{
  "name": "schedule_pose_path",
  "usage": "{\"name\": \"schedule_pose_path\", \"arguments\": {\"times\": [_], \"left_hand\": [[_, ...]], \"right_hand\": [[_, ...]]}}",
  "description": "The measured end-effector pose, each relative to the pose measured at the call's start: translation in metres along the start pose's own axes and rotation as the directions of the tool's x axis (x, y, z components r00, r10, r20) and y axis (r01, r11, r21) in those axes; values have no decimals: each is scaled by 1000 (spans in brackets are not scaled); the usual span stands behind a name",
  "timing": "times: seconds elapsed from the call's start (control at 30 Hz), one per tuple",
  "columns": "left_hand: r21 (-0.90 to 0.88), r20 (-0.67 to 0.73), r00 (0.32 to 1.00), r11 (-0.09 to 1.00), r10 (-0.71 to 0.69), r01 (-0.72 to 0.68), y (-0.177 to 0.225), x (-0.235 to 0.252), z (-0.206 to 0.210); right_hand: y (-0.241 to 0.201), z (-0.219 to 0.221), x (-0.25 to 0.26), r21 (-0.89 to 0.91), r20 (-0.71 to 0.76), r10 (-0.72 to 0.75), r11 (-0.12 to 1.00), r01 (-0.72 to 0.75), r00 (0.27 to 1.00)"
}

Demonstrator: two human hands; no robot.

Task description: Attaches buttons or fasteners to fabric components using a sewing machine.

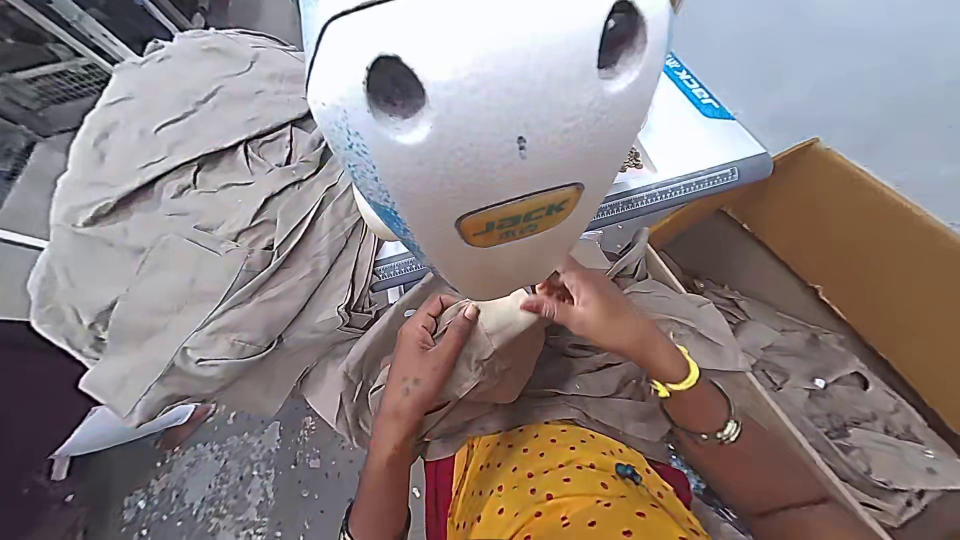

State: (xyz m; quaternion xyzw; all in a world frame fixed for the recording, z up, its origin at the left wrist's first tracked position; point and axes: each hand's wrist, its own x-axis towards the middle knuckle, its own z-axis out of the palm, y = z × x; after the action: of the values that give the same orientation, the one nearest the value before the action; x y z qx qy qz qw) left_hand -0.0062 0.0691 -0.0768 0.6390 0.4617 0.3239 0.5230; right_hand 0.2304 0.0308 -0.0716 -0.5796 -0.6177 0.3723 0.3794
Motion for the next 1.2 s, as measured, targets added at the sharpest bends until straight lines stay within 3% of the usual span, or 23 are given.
{"name": "schedule_pose_path", "arguments": {"times": [0.13,0.23,0.43,0.53,0.6,0.67,0.73,0.8,0.97,1.1,1.2], "left_hand": [[-30,30,999,999,-41,42,5,19,2],[85,5,999,995,-52,51,10,30,-3],[156,44,998,987,-45,38,14,32,-6],[137,55,998,990,-28,20,9,32,-6],[117,62,998,993,-20,12,4,32,-6],[107,55,998,994,-16,10,2,32,-4],[101,37,999,995,-24,20,3,31,-3],[112,13,998,992,-55,53,7,30,-2],[233,-82,976,949,-200,214,34,21,9],[155,-49,994,982,-99,106,10,24,4],[55,-42,994,993,-102,104,4,26,4]], "right_hand": [[4,16,-10,202,-83,17,979,0,996],[4,19,-5,187,-162,21,982,9,987],[4,17,-5,192,-100,-11,981,30,995],[4,-1,1,14,-72,-1,1000,2,997],[18,-24,18,-272,-256,-55,962,-17,965],[47,-49,39,-575,-377,-212,817,-48,902],[66,-68,56,-723,-373,-297,687,-74,879],[76,-77,68,-776,-336,-306,625,-78,891],[84,-64,87,-804,-273,-332,594,-24,903],[86,-61,95,-793,-302,-353,608,-28,885],[86,-63,94,-799,-299,-334,599,-43,894]]}}
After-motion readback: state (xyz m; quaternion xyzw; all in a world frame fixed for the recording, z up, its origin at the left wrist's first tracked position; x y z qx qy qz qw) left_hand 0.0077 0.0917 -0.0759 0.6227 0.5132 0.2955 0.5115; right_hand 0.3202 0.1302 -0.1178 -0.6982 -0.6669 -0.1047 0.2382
